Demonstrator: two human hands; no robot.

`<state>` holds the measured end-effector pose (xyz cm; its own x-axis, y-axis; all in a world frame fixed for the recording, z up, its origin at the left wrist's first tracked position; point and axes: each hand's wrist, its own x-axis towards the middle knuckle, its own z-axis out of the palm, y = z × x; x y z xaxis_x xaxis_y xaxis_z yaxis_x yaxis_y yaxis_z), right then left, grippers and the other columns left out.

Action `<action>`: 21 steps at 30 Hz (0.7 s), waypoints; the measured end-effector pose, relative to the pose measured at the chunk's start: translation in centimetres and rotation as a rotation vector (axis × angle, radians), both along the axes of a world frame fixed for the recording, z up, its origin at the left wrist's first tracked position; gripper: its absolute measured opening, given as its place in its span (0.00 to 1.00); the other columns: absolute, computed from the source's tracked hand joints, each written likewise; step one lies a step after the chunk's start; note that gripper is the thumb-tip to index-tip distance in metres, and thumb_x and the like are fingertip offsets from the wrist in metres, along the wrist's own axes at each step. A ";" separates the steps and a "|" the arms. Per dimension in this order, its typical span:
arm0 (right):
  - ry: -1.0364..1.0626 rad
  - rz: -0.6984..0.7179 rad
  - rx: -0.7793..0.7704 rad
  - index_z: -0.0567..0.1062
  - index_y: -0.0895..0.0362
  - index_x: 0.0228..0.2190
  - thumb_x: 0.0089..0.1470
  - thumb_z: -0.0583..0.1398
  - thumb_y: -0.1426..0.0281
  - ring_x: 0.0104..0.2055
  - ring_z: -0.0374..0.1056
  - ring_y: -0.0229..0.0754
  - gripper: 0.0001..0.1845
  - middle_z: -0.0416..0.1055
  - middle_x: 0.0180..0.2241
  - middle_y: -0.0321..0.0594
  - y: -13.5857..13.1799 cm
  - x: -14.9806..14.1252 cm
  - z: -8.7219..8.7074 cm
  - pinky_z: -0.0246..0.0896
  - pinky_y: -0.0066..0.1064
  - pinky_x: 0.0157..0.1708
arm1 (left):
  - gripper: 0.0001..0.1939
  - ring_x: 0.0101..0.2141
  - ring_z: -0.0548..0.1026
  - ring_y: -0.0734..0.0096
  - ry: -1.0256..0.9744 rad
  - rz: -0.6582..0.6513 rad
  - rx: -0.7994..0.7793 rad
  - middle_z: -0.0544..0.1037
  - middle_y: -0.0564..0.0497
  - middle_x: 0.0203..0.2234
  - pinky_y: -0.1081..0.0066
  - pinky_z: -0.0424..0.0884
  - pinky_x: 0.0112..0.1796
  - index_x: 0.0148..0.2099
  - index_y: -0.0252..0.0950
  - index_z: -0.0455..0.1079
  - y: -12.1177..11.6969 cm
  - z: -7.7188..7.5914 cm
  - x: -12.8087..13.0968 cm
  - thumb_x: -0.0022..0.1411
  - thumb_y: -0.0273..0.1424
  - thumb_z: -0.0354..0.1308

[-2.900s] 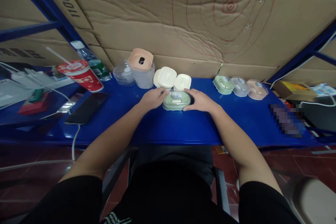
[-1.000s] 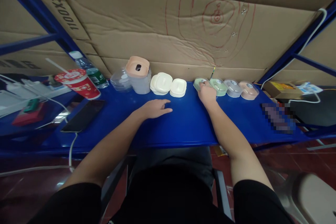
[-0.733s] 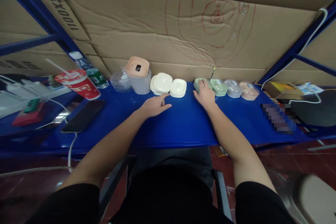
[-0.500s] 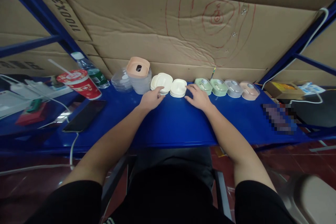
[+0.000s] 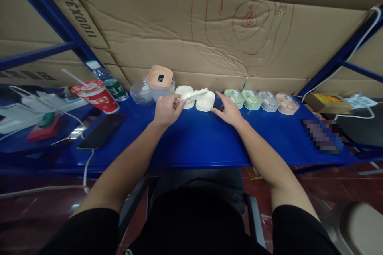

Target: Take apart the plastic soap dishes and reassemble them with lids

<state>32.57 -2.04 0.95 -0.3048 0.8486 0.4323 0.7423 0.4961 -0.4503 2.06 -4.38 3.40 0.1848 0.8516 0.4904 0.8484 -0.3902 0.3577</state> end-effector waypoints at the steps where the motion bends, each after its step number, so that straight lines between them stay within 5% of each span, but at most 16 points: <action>1: 0.048 -0.002 -0.011 0.61 0.52 0.74 0.59 0.63 0.42 0.39 0.77 0.52 0.50 0.72 0.66 0.54 -0.2 -0.5 0.1 0.75 0.52 0.51 | 0.17 0.42 0.81 0.57 -0.035 0.006 0.019 0.83 0.45 0.36 0.58 0.67 0.55 0.57 0.36 0.74 -0.2 0.1 -0.1 0.77 0.39 0.51; 3: 0.125 0.012 -0.036 0.68 0.53 0.69 0.59 0.61 0.38 0.38 0.76 0.52 0.48 0.79 0.57 0.52 -0.6 -1.4 0.3 0.75 0.49 0.46 | 0.17 0.37 0.80 0.60 -0.106 -0.006 0.012 0.82 0.47 0.32 0.61 0.69 0.50 0.55 0.36 0.74 -0.5 0.3 -0.1 0.77 0.40 0.50; 6: 0.143 0.031 -0.064 0.80 0.55 0.44 0.63 0.55 0.34 0.33 0.73 0.48 0.37 0.80 0.34 0.44 -1.1 -2.2 0.2 0.69 0.41 0.37 | 0.17 0.34 0.78 0.61 -0.136 -0.054 -0.116 0.81 0.49 0.30 0.64 0.70 0.41 0.53 0.37 0.75 -0.5 0.3 -0.1 0.76 0.42 0.50; 9: 0.045 0.038 -0.138 0.74 0.53 0.26 0.65 0.51 0.34 0.29 0.68 0.43 0.38 0.72 0.24 0.38 -1.1 -2.3 -0.1 0.58 0.35 0.32 | 0.17 0.37 0.79 0.59 -0.004 -0.088 -0.282 0.83 0.47 0.34 0.64 0.69 0.38 0.46 0.38 0.77 -0.3 0.2 -0.2 0.74 0.43 0.52; 15: -0.247 -0.099 -0.322 0.77 0.52 0.29 0.53 0.70 0.42 0.34 0.72 0.45 0.26 0.79 0.31 0.39 -0.5 -2.7 -0.9 0.52 0.34 0.31 | 0.19 0.44 0.82 0.53 0.403 -0.148 -0.567 0.86 0.44 0.41 0.63 0.70 0.40 0.33 0.39 0.77 -0.3 -0.2 -0.2 0.73 0.41 0.52; 21: -0.134 0.017 -0.294 0.78 0.53 0.30 0.58 0.67 0.44 0.32 0.72 0.43 0.24 0.78 0.29 0.38 -0.2 -2.3 -1.5 0.55 0.33 0.32 | 0.15 0.42 0.82 0.52 0.125 0.016 -0.429 0.86 0.46 0.38 0.59 0.72 0.43 0.39 0.42 0.79 0.0 0.6 -1.0 0.69 0.47 0.63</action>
<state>30.27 -2.20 -0.56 -0.3574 0.9256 0.1244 0.7976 0.3718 -0.4749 1.01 -4.40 4.00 0.2053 0.9764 0.0670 0.9001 -0.2152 0.3787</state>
